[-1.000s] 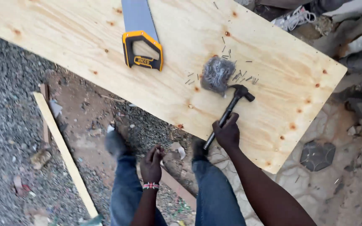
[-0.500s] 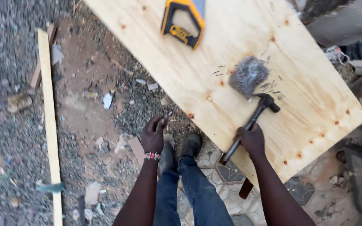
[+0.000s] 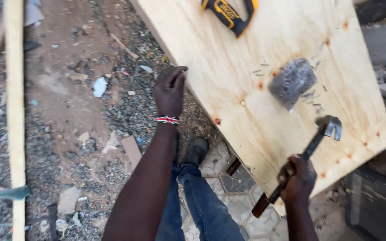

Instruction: Nailing a plywood sheet onto a wooden frame using a manual hammer and nails.

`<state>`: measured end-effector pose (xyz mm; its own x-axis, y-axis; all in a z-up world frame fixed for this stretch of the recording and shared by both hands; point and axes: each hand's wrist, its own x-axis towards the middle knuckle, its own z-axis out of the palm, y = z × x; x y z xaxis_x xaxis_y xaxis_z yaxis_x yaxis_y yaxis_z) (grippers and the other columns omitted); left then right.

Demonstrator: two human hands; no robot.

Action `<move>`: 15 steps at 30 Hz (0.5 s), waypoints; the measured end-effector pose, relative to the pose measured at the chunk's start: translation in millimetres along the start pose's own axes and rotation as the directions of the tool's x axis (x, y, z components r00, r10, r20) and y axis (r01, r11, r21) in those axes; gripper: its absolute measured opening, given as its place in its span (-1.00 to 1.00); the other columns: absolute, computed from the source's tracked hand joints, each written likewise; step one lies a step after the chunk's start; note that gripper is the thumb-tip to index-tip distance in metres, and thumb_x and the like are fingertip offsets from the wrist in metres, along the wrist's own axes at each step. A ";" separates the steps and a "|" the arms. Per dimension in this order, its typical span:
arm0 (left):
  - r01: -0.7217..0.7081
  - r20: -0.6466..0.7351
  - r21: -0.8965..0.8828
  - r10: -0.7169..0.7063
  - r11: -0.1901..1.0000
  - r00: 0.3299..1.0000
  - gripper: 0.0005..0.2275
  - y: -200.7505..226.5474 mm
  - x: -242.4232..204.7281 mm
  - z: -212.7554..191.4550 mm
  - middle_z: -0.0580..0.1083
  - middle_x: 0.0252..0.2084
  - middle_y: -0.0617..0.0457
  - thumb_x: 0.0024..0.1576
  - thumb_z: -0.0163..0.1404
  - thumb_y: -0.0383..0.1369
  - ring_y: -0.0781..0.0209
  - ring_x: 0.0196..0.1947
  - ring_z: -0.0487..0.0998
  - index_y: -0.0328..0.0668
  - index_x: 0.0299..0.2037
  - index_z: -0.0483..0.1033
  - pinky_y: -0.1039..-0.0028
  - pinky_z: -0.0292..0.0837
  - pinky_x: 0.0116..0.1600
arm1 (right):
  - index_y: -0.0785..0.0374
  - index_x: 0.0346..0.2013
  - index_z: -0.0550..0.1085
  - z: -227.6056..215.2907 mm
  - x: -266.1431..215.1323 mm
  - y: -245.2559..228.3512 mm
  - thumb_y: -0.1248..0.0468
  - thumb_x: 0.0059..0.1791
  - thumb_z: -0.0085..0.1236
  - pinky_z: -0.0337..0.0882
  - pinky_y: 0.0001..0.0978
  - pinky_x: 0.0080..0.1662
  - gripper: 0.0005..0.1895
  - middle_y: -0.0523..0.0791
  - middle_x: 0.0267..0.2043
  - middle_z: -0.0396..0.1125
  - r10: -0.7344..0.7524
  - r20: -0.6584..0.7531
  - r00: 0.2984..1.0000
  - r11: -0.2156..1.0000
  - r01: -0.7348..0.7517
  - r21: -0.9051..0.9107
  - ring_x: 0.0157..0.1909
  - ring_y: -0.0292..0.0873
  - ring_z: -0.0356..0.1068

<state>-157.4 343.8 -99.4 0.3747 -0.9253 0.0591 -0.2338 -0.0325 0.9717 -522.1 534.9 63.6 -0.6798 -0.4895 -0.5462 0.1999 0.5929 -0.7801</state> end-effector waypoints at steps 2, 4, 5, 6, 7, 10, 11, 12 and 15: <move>0.070 0.040 -0.061 -0.068 0.996 0.997 -0.81 0.6 -2.3 6.5 0.62 0.16 -0.03 0.45 0.24 -0.21 0.03 0.15 0.68 -0.02 0.11 0.86 0.17 0.70 0.21 | 0.07 -0.25 0.37 8.1 -15.6 -0.7 0.23 0.15 0.16 -0.03 -0.41 -0.63 -0.85 -0.27 -0.59 -0.04 -0.026 0.127 0.992 0.995 0.014 0.097 -0.67 -0.29 -0.04; 0.127 0.074 -0.102 -0.120 0.987 0.990 -0.80 -1.9 1.4 5.3 0.49 0.21 -0.04 0.44 0.26 -0.17 0.09 0.09 0.66 -0.01 0.10 0.87 0.29 0.79 0.08 | 0.10 -0.27 0.36 27.2 -26.5 5.1 0.27 0.16 0.16 0.01 -0.42 -0.66 -0.83 -0.28 -0.61 -0.05 -0.063 0.270 0.961 0.979 0.007 0.204 -0.70 -0.29 -0.02; 0.137 0.083 -0.073 -0.131 0.988 0.988 -0.81 -3.0 1.5 5.4 0.51 0.24 -0.05 0.43 0.28 -0.16 0.07 0.12 0.67 0.03 0.09 0.87 0.28 0.80 0.09 | 0.18 -0.25 0.37 36.1 -30.9 8.1 0.29 0.13 0.19 0.01 -0.40 -0.68 -0.84 -0.26 -0.61 -0.06 -0.039 0.313 0.949 0.980 -0.025 0.198 -0.70 -0.27 -0.04; 0.147 0.092 -0.044 -0.143 0.988 0.985 -0.82 -4.1 1.4 5.4 0.54 0.27 -0.06 0.42 0.29 -0.15 0.06 0.15 0.68 0.08 0.07 0.88 0.26 0.80 0.10 | 0.25 -0.23 0.38 45.0 -35.1 11.1 0.31 0.10 0.22 0.01 -0.38 -0.69 -0.84 -0.23 -0.61 -0.06 -0.015 0.356 0.934 0.980 -0.057 0.191 -0.71 -0.26 -0.06; 0.145 0.100 -0.051 -0.139 0.988 0.985 -0.82 -4.8 3.8 1.3 0.54 0.27 -0.06 0.42 0.29 -0.15 0.06 0.15 0.68 0.08 0.07 0.88 0.26 0.80 0.10 | 0.25 -0.23 0.38 51.1 -36.1 19.0 0.31 0.10 0.22 0.01 -0.38 -0.69 -0.84 -0.23 -0.61 -0.06 -0.020 0.348 0.937 0.979 -0.051 0.195 -0.71 -0.26 -0.06; -0.053 0.117 0.047 0.048 0.997 0.992 -0.88 -3.2 5.2 2.0 0.67 0.09 -0.05 0.46 0.26 -0.36 -0.04 0.14 0.68 -0.06 0.10 0.86 0.09 0.68 0.22 | 0.23 -0.16 0.45 64.7 -41.0 25.1 0.34 0.06 0.33 0.06 -0.42 -0.70 -0.82 -0.25 -0.54 0.07 0.058 0.395 0.917 0.989 -0.107 0.102 -0.63 -0.38 -0.02; 0.011 0.126 0.039 -0.016 0.999 0.992 -0.88 -2.1 5.7 0.6 0.65 0.10 -0.03 0.46 0.27 -0.33 0.02 0.10 0.68 -0.03 0.10 0.86 0.20 0.72 0.09 | 0.28 -0.17 0.46 73.2 -47.8 21.7 0.29 0.10 0.32 0.10 -0.41 -0.66 -0.82 -0.22 -0.56 0.07 0.043 0.467 0.883 0.995 -0.080 0.060 -0.66 -0.32 0.01; 0.076 0.136 0.032 -0.080 0.997 0.988 -0.87 -1.0 6.5 -1.8 0.62 0.11 0.00 0.46 0.28 -0.29 0.08 0.06 0.68 0.00 0.09 0.87 0.30 0.74 -0.04 | 0.32 -0.17 0.47 82.2 -55.5 18.3 0.24 0.14 0.32 0.13 -0.40 -0.63 -0.78 -0.19 -0.57 0.06 0.032 0.536 0.843 0.999 -0.051 0.019 -0.69 -0.27 0.03; -0.066 0.114 0.108 0.053 0.992 0.992 -0.84 -42.6 1.8 2.6 0.64 0.05 0.02 0.42 0.33 -0.31 0.07 0.14 0.64 0.07 0.16 0.87 0.21 0.56 0.30 | 0.21 -0.22 0.49 84.8 -55.7 40.7 0.09 0.08 0.39 0.08 -0.39 -0.66 -0.70 -0.20 -0.59 0.08 0.098 0.507 0.856 0.995 -0.077 -0.062 -0.66 -0.32 0.03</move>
<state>-149.1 342.5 -141.3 0.2566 -0.9628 0.0842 -0.3536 -0.0125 0.9353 -416.2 532.1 36.4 -0.2044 -0.6856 -0.6987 0.2069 0.6674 -0.7154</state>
